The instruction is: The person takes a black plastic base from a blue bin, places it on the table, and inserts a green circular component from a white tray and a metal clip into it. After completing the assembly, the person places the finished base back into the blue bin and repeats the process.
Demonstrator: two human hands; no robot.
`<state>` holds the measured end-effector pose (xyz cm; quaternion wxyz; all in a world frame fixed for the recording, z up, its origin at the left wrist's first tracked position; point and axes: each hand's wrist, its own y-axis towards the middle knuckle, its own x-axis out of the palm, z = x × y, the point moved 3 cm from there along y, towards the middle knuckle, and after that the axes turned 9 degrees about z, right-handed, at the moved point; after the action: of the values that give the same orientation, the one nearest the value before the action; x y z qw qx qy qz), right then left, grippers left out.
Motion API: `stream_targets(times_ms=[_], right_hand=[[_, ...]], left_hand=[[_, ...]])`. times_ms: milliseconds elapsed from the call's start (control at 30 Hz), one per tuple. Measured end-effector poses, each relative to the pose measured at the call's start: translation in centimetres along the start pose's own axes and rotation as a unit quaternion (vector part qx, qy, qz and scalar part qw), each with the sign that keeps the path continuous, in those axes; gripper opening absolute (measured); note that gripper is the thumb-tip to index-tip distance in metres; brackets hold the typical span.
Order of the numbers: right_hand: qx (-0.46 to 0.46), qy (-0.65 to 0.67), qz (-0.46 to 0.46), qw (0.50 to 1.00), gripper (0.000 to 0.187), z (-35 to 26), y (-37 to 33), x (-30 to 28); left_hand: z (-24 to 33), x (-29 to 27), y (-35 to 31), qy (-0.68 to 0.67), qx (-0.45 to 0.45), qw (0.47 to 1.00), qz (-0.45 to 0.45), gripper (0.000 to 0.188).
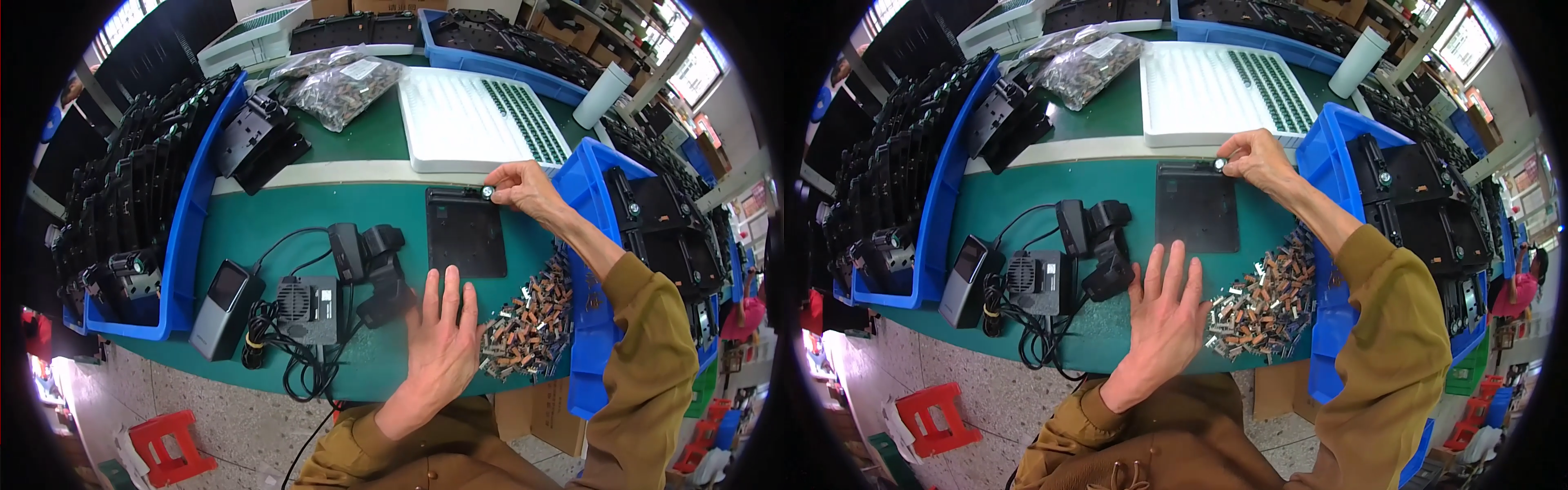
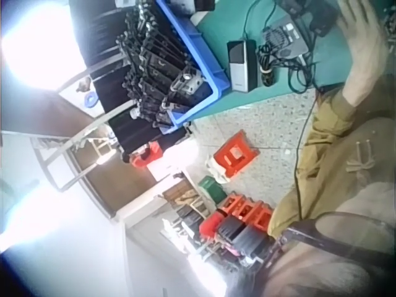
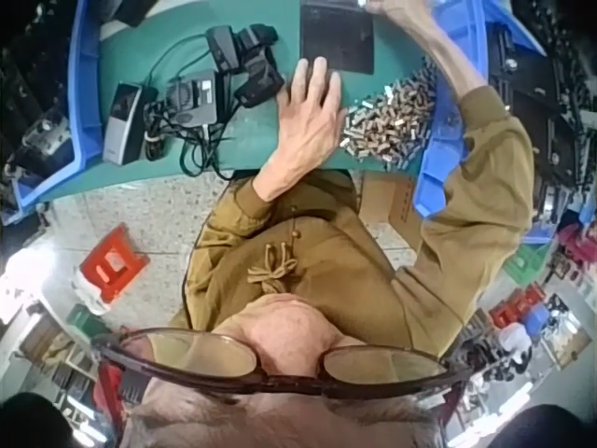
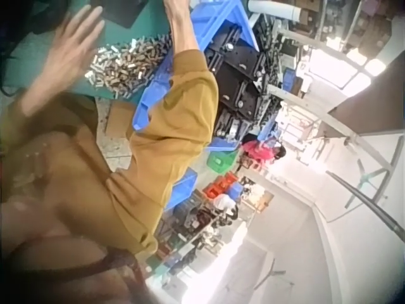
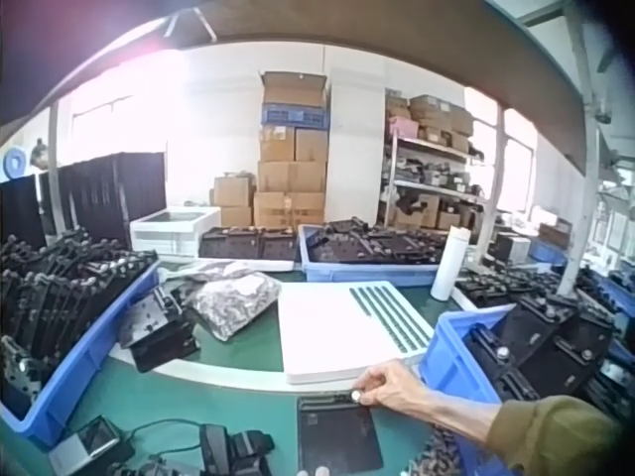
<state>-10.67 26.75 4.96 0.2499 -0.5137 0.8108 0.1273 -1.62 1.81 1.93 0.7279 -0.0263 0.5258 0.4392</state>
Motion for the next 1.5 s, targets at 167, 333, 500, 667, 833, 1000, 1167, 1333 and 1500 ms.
stream_targets(times_ms=[167,333,500,667,833,1000,1167,1333,1500], right_hand=[[0.071,-0.032,0.001,0.997,0.021,0.2,-0.4,0.4],[0.024,-0.024,0.051,0.998,0.022,0.9,-0.7,-0.3],[0.028,-0.074,0.068,0.995,0.02,0.0,-0.9,0.5],[-0.089,-0.224,0.08,0.967,0.014,-2.1,-1.6,0.5],[-0.063,-0.213,0.064,0.973,0.017,-1.4,-1.4,0.6],[-0.016,-0.203,0.052,0.978,0.023,-1.7,-1.7,0.6],[-0.03,-0.19,0.067,0.979,0.025,-1.4,-1.4,0.5],[-0.102,-0.208,0.09,0.969,0.028,-1.9,-1.7,0.7],[-0.114,-0.239,0.088,0.96,0.023,-2.1,-1.9,1.3]], left_hand=[[-0.1,-0.2,-0.1,0.012,-0.012,1.0,-0.016,0.057],[0.4,-0.3,0.0,0.007,-0.009,0.999,-0.03,0.058],[0.2,-0.6,0.0,0.022,-0.02,0.999,-0.039,0.057],[0.0,-0.3,0.1,0.021,-0.025,0.998,-0.046,0.058],[0.1,-0.2,0.1,0.014,-0.025,0.998,-0.053,0.059],[0.1,-0.4,0.1,0.011,-0.025,0.998,-0.049,0.059],[0.0,-0.3,0.1,0.013,-0.025,0.999,-0.042,0.058],[0.1,-0.2,0.2,0.013,-0.025,0.999,-0.041,0.057],[0.1,-0.4,0.1,0.016,-0.023,0.999,-0.039,0.058]])
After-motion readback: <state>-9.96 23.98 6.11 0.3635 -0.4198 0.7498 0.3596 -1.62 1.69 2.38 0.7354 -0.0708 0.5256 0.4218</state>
